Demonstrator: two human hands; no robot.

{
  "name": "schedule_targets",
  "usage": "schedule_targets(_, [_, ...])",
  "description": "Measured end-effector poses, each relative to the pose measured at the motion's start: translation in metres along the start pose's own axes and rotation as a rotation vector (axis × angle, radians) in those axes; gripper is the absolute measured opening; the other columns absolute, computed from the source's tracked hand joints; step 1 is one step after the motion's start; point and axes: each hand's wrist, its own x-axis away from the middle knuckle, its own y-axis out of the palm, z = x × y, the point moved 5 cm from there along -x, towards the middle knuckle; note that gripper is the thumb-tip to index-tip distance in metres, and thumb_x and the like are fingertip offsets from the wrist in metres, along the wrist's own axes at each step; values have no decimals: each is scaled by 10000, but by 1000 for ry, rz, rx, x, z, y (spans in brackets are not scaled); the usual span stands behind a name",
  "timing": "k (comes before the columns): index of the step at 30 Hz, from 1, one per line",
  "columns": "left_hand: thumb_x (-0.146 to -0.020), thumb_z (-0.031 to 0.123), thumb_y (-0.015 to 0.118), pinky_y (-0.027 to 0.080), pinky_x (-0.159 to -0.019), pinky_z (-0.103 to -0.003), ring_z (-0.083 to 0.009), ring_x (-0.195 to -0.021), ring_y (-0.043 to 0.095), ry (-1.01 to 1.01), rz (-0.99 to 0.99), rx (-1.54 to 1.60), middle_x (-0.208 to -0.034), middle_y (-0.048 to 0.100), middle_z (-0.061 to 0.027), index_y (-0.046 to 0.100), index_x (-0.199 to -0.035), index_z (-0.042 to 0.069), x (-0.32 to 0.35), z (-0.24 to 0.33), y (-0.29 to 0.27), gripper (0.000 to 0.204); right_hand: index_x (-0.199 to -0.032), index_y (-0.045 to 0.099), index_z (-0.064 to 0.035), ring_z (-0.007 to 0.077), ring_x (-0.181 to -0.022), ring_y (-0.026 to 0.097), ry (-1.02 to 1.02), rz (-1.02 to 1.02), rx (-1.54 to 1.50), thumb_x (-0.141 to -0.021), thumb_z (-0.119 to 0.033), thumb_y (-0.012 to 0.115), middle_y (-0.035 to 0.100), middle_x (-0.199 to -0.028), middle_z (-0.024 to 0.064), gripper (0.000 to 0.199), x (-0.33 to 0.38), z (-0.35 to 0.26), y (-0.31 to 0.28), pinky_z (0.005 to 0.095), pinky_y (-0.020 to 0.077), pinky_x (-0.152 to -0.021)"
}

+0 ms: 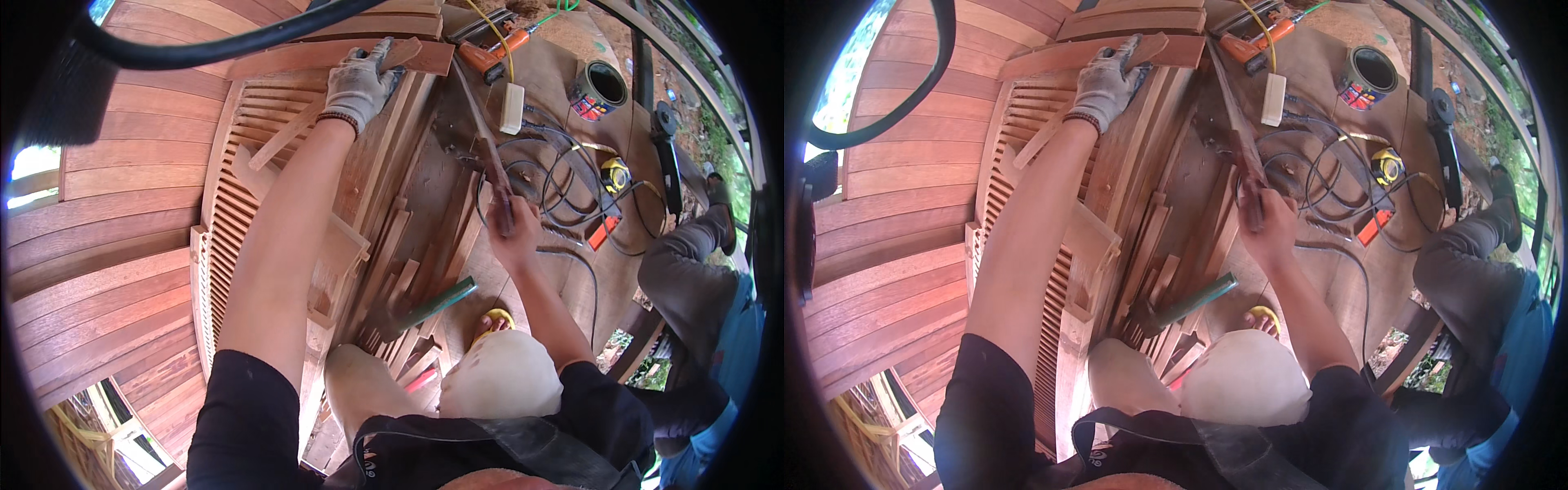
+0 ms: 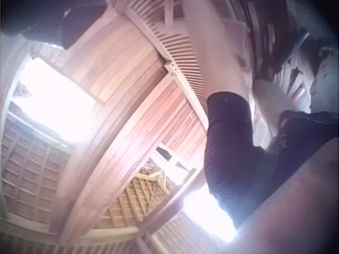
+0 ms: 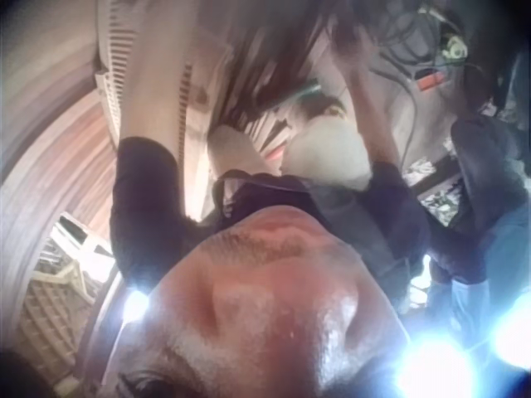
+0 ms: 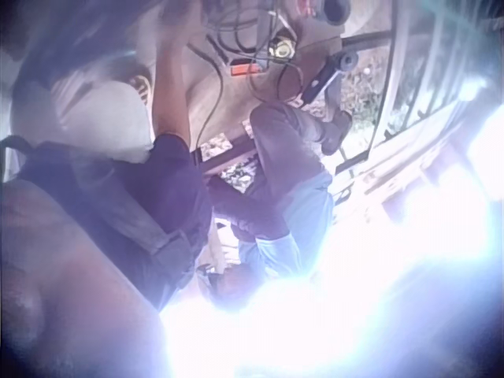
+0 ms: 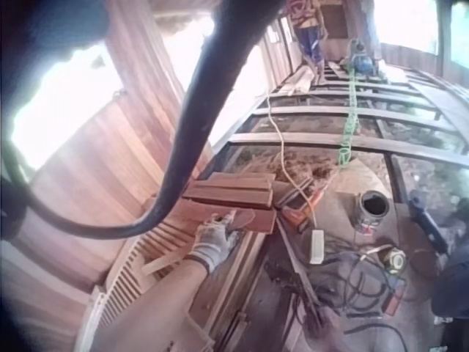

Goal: The person fits wooden slats into a curved wooden frame, using a hammer to tap pieces into place. They adjust the slats repeatedly to ensure alignment and secure them within the structure.

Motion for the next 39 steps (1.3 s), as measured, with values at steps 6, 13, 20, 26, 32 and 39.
schedule_targets(6, [-903, 400, 633, 379, -1073, -518, -390, -1290, 487, -87, -80, 44, -1381, 550, -151, 554, -1405, 303, -17, 15, 14, 517, -999, 597, -26, 180, -720, 592, 310, 100, -371, -911, -86, 690, 613, -787, 77, 142, 12, 12, -26, 321, 465, -667])
schedule_targets(13, [-901, 416, 595, 262, -1146, -505, -378, -1364, 399, -208, 58, 128, -1432, 510, -128, 616, -1337, 263, -30, -13, 47, 463, -972, 560, -52, 60, -672, 520, 220, 49, -519, -914, -54, 696, 590, -803, 3, 147, -25, -18, -46, 229, 416, -581])
schedule_targets(20, [-918, 438, 580, 266, -1152, -490, -348, -1361, 421, -294, -34, 274, -1417, 535, -108, 657, -1270, 207, -50, 15, 27, 428, -958, 597, -38, 103, -643, 558, 110, -51, -318, -908, -82, 711, 619, -772, 33, 132, -51, -46, -60, 262, 438, -584])
schedule_targets(26, [-958, 495, 463, 210, -1192, -490, -290, -1408, 405, -278, 169, 157, -1417, 550, -110, 626, -1311, 197, -49, 12, 45, 490, -981, 607, -33, 230, -592, 612, 74, -112, -284, -861, -67, 737, 633, -746, 98, 181, -61, -54, -57, 329, 463, -564])
schedule_targets(32, [-987, 470, 361, 150, -1213, -535, -260, -1448, 358, -230, -43, 42, -1476, 509, -88, 586, -1368, 200, -56, 22, 59, 519, -946, 608, -18, 298, -579, 611, -70, -160, -251, -827, -40, 740, 604, -711, 124, 179, -71, -58, -66, 356, 458, -536])
schedule_targets(39, [-987, 448, 373, 136, -1207, -569, -274, -1458, 335, -255, -77, -2, -1499, 482, -86, 591, -1357, 206, -57, 24, 51, 493, -839, 602, -35, 334, -589, 585, 39, -221, -327, -726, 5, 734, 572, -694, 133, 178, -91, -68, -70, 392, 446, -531])
